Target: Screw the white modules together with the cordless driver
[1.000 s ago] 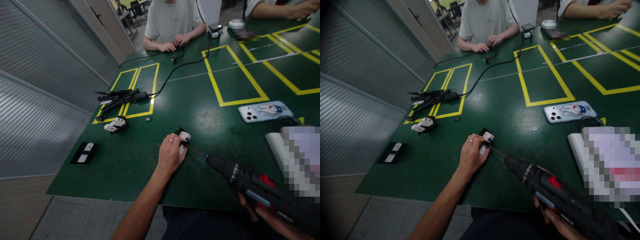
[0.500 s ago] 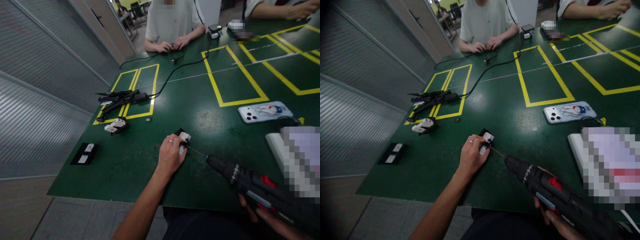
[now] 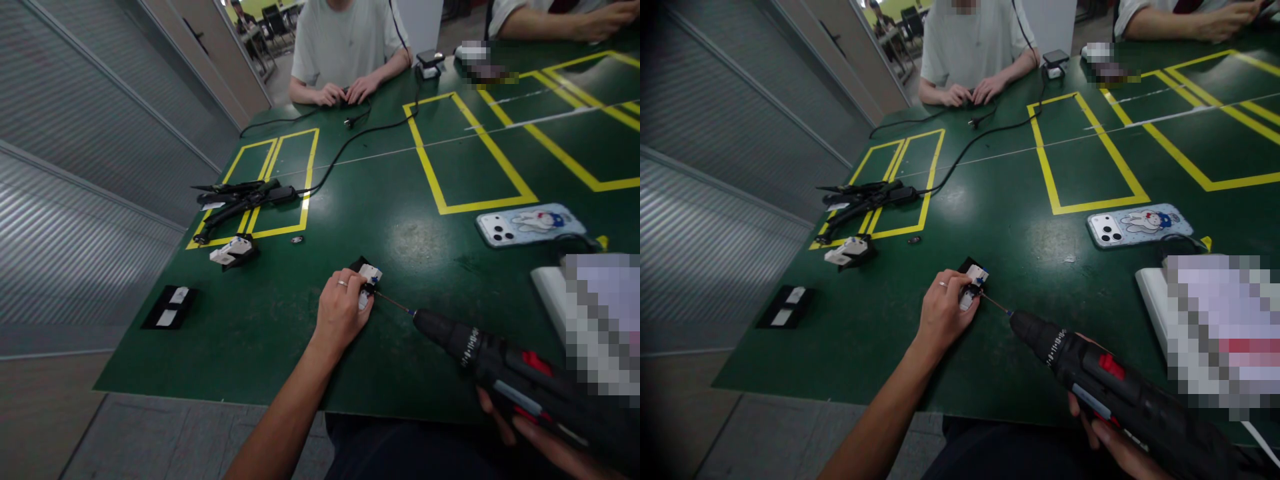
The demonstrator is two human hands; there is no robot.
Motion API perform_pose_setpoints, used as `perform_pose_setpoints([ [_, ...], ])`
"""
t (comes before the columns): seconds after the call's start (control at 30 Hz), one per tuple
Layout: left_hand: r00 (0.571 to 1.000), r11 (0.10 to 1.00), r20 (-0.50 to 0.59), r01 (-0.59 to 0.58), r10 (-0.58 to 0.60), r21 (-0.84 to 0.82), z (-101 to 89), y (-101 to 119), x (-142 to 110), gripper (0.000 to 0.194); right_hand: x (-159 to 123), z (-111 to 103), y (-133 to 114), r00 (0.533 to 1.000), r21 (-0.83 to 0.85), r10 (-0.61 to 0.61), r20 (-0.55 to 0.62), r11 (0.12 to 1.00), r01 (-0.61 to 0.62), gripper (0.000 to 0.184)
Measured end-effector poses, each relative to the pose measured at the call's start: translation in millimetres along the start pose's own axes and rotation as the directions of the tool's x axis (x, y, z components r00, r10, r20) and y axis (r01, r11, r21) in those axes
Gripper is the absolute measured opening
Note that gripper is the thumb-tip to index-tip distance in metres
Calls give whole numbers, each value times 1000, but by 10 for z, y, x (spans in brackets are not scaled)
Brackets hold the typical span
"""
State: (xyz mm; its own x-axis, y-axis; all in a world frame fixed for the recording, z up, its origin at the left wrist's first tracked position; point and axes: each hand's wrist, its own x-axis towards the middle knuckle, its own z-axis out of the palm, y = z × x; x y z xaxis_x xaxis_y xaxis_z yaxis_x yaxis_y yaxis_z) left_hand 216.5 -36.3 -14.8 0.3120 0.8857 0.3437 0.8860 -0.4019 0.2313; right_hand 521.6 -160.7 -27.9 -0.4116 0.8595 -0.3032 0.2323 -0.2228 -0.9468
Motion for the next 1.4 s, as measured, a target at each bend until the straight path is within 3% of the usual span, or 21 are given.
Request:
perform_pose_setpoints([
  [0.17,1000,1000,4,-1,1,19,-19,13,4,22,28,25,112,997,25,-20,79,1000,18,66],
  [0.37,999,1000,-32,-17,17,9,-36,37,2,36,-36,44,259,999,29,-35,0,999,35,59],
  [0.57,982,988,-109,-153,153,11,-47,26,-26,27,-50,-1,312,999,78,-45,-4,996,45,55],
  [0.7,976,979,-86,-201,202,15,-47,19,-22,16,-63,-21,229,999,38,-39,29,999,38,50],
  [0.9,973,978,-96,-208,208,8,-14,23,-19,16,-87,-88,112,995,113,-62,79,992,53,18],
  [1.0,975,978,-84,-209,208,-1,2,21,-28,15,-85,-96,118,990,100,-57,127,994,44,19],
  [1.13,974,978,-90,-208,207,-3,4,22,-31,15,-87,-51,30,999,112,-19,26,994,16,27],
  [1.4,970,975,-105,-220,218,-8,16,17,-26,15,-57,-66,-13,996,137,-67,54,989,59,18],
])
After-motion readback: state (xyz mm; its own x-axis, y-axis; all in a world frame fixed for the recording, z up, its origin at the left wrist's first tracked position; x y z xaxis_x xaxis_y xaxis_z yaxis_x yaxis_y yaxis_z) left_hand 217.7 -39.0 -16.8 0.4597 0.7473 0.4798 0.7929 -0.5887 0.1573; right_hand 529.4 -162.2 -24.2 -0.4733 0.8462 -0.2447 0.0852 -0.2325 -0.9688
